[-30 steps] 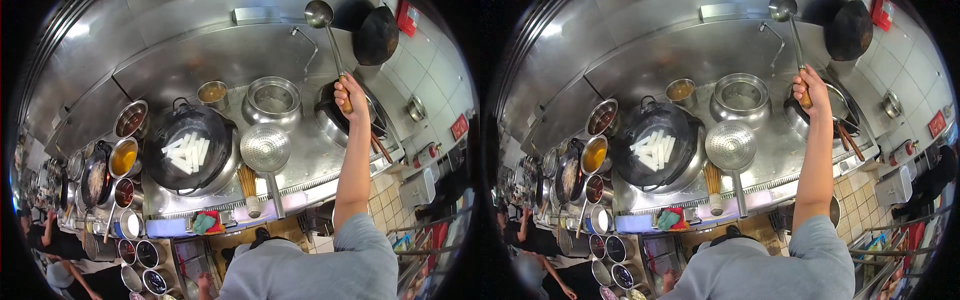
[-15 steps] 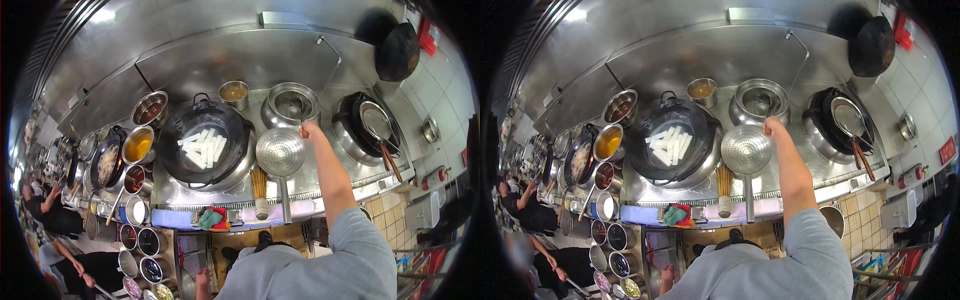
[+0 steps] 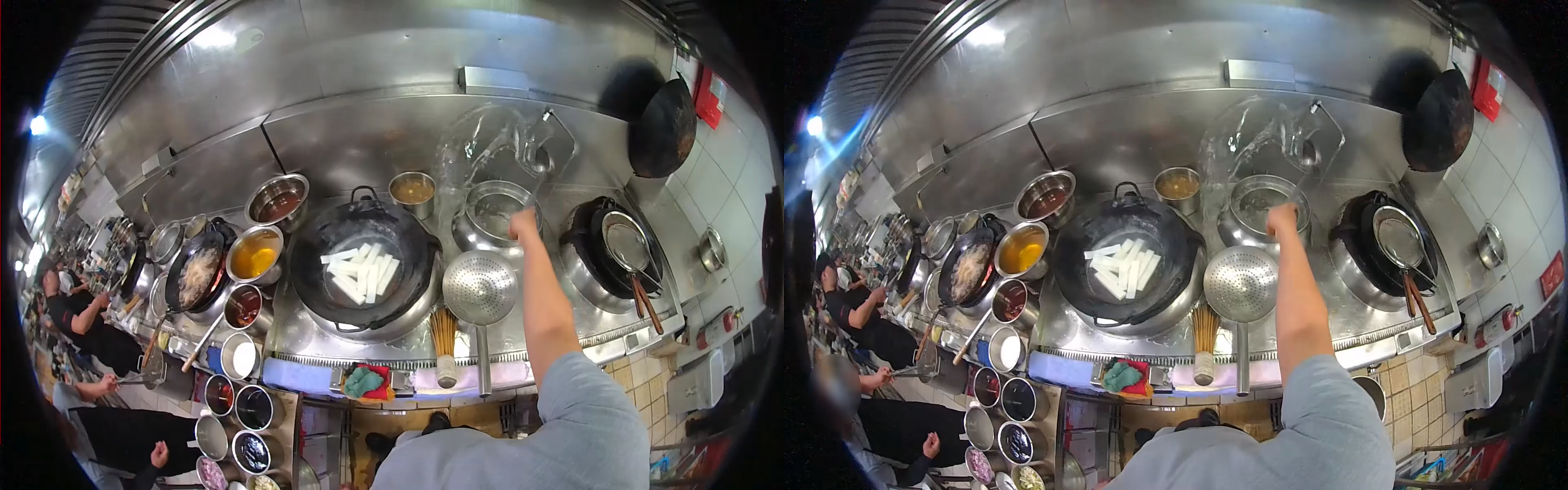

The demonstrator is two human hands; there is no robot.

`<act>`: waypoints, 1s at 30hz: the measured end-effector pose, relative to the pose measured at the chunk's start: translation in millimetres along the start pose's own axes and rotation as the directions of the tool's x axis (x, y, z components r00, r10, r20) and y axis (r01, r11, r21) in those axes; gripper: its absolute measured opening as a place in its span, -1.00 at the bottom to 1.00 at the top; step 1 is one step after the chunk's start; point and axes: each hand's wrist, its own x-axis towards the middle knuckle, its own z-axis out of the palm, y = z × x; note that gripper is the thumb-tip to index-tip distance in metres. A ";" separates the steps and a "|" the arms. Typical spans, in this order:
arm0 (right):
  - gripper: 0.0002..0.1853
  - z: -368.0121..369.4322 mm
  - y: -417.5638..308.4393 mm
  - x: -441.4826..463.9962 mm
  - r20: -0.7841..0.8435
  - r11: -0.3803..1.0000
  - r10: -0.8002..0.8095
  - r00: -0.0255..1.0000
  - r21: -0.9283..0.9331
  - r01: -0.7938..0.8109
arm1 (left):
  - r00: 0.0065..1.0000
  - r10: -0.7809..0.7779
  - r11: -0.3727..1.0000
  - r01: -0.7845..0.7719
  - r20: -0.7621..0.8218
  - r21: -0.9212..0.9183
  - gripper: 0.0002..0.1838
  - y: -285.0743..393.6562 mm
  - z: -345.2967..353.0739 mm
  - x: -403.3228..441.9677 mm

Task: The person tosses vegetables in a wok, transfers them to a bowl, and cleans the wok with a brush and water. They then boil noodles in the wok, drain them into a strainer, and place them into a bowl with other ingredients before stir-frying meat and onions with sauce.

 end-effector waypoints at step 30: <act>-0.87 5.4 -193.2 -34.1 0.629 0.840 0.229 0.743 0.259 -0.478 | 0.980 0.108 0.946 -0.051 -0.165 0.320 -0.96 -37.8 -57.5 -16.7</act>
